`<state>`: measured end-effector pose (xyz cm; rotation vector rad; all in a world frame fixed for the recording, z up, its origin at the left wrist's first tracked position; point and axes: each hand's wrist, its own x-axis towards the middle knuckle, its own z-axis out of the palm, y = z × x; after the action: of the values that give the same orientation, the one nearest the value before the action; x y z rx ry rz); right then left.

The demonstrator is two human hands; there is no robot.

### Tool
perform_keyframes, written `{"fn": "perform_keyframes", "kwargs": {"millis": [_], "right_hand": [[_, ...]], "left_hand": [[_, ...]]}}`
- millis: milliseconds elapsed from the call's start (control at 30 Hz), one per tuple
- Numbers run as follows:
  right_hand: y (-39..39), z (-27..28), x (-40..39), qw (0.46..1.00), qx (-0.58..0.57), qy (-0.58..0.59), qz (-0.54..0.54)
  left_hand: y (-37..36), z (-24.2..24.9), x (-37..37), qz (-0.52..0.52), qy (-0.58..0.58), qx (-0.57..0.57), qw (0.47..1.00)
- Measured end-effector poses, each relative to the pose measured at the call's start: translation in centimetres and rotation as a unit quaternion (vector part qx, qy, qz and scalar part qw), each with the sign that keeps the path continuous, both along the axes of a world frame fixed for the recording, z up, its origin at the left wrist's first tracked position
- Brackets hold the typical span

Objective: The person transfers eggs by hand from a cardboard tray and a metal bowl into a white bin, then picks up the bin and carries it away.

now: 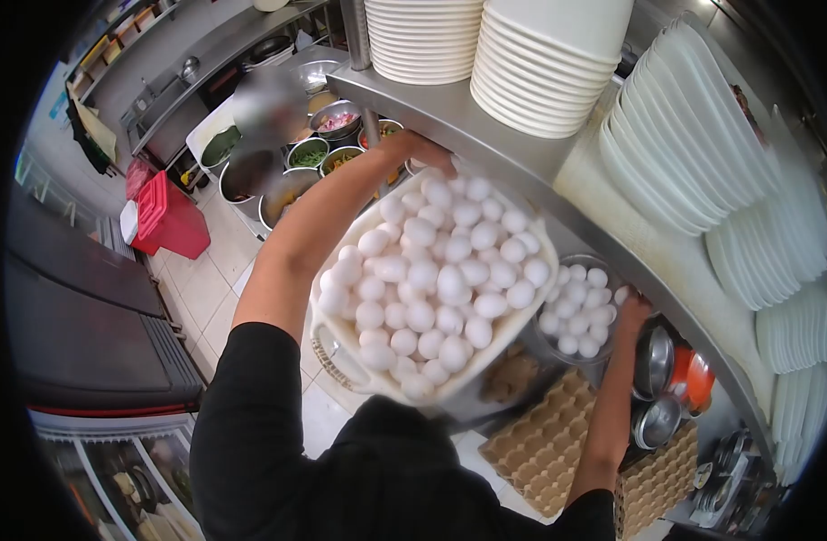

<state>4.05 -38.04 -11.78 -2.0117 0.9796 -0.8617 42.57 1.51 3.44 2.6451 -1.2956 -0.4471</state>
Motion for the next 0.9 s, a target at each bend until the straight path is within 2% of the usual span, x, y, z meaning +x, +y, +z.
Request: {"fn": "perform_keyframes", "kwargs": {"millis": [33,100,167,200,300,333,367,400,433,467,500,533,767,867,900], "right_hand": [[1.0,1.7,-0.2,0.969,0.185,-0.166,0.006],[3.3,5.2,-0.9,0.839,0.393,-0.375,0.031],[4.2,6.6,-2.0,0.759,0.461,-0.449,0.096],[2.4,5.0,-3.2,0.718,0.482,-0.466,0.187],[1.0,2.4,-4.9,0.812,0.422,-0.386,0.120],[0.5,2.2,-5.6,0.806,0.453,-0.359,0.124],[1.2,3.1,-5.2,0.847,0.431,-0.304,0.075],[2.0,4.1,-4.7,0.878,0.410,-0.243,0.027],[1.7,3.8,-4.6,0.946,0.293,-0.127,0.056],[1.3,3.3,-4.7,0.982,0.167,-0.008,0.084],[1.0,3.0,-4.7,0.987,0.034,0.111,0.110],[4.3,7.0,-4.5,0.962,-0.118,0.215,0.119],[4.7,6.2,-4.5,0.941,-0.116,0.289,0.135],[6.6,8.8,-4.3,0.922,-0.116,0.343,0.139],[7.1,9.3,-4.3,0.910,-0.132,0.368,0.136]], "left_hand": [[0.0,-0.2,0.3,-0.004,-0.002,0.000,1.000],[0.0,-0.5,0.2,0.016,0.014,-0.025,0.999],[0.7,0.5,-0.9,0.062,0.050,-0.068,0.995],[1.1,1.5,-2.2,0.058,0.028,-0.082,0.995],[1.8,5.5,-7.3,0.041,-0.044,-0.102,0.993],[1.9,6.6,-9.1,0.033,-0.068,-0.090,0.993],[1.9,7.0,-9.9,0.025,-0.094,-0.078,0.992],[1.9,6.6,-10.4,0.011,-0.062,-0.081,0.995],[2.0,6.4,-10.9,0.003,-0.062,-0.040,0.997],[2.0,6.1,-11.9,-0.004,-0.063,0.001,0.998],[2.0,6.5,-13.2,-0.011,-0.064,0.041,0.997],[2.3,5.8,-13.6,-0.016,-0.099,0.050,0.994],[2.6,3.2,-14.5,0.004,-0.149,0.055,0.987],[2.6,4.0,-15.6,0.046,-0.156,0.049,0.985],[2.9,4.7,-16.3,0.063,-0.134,0.008,0.989]]}}
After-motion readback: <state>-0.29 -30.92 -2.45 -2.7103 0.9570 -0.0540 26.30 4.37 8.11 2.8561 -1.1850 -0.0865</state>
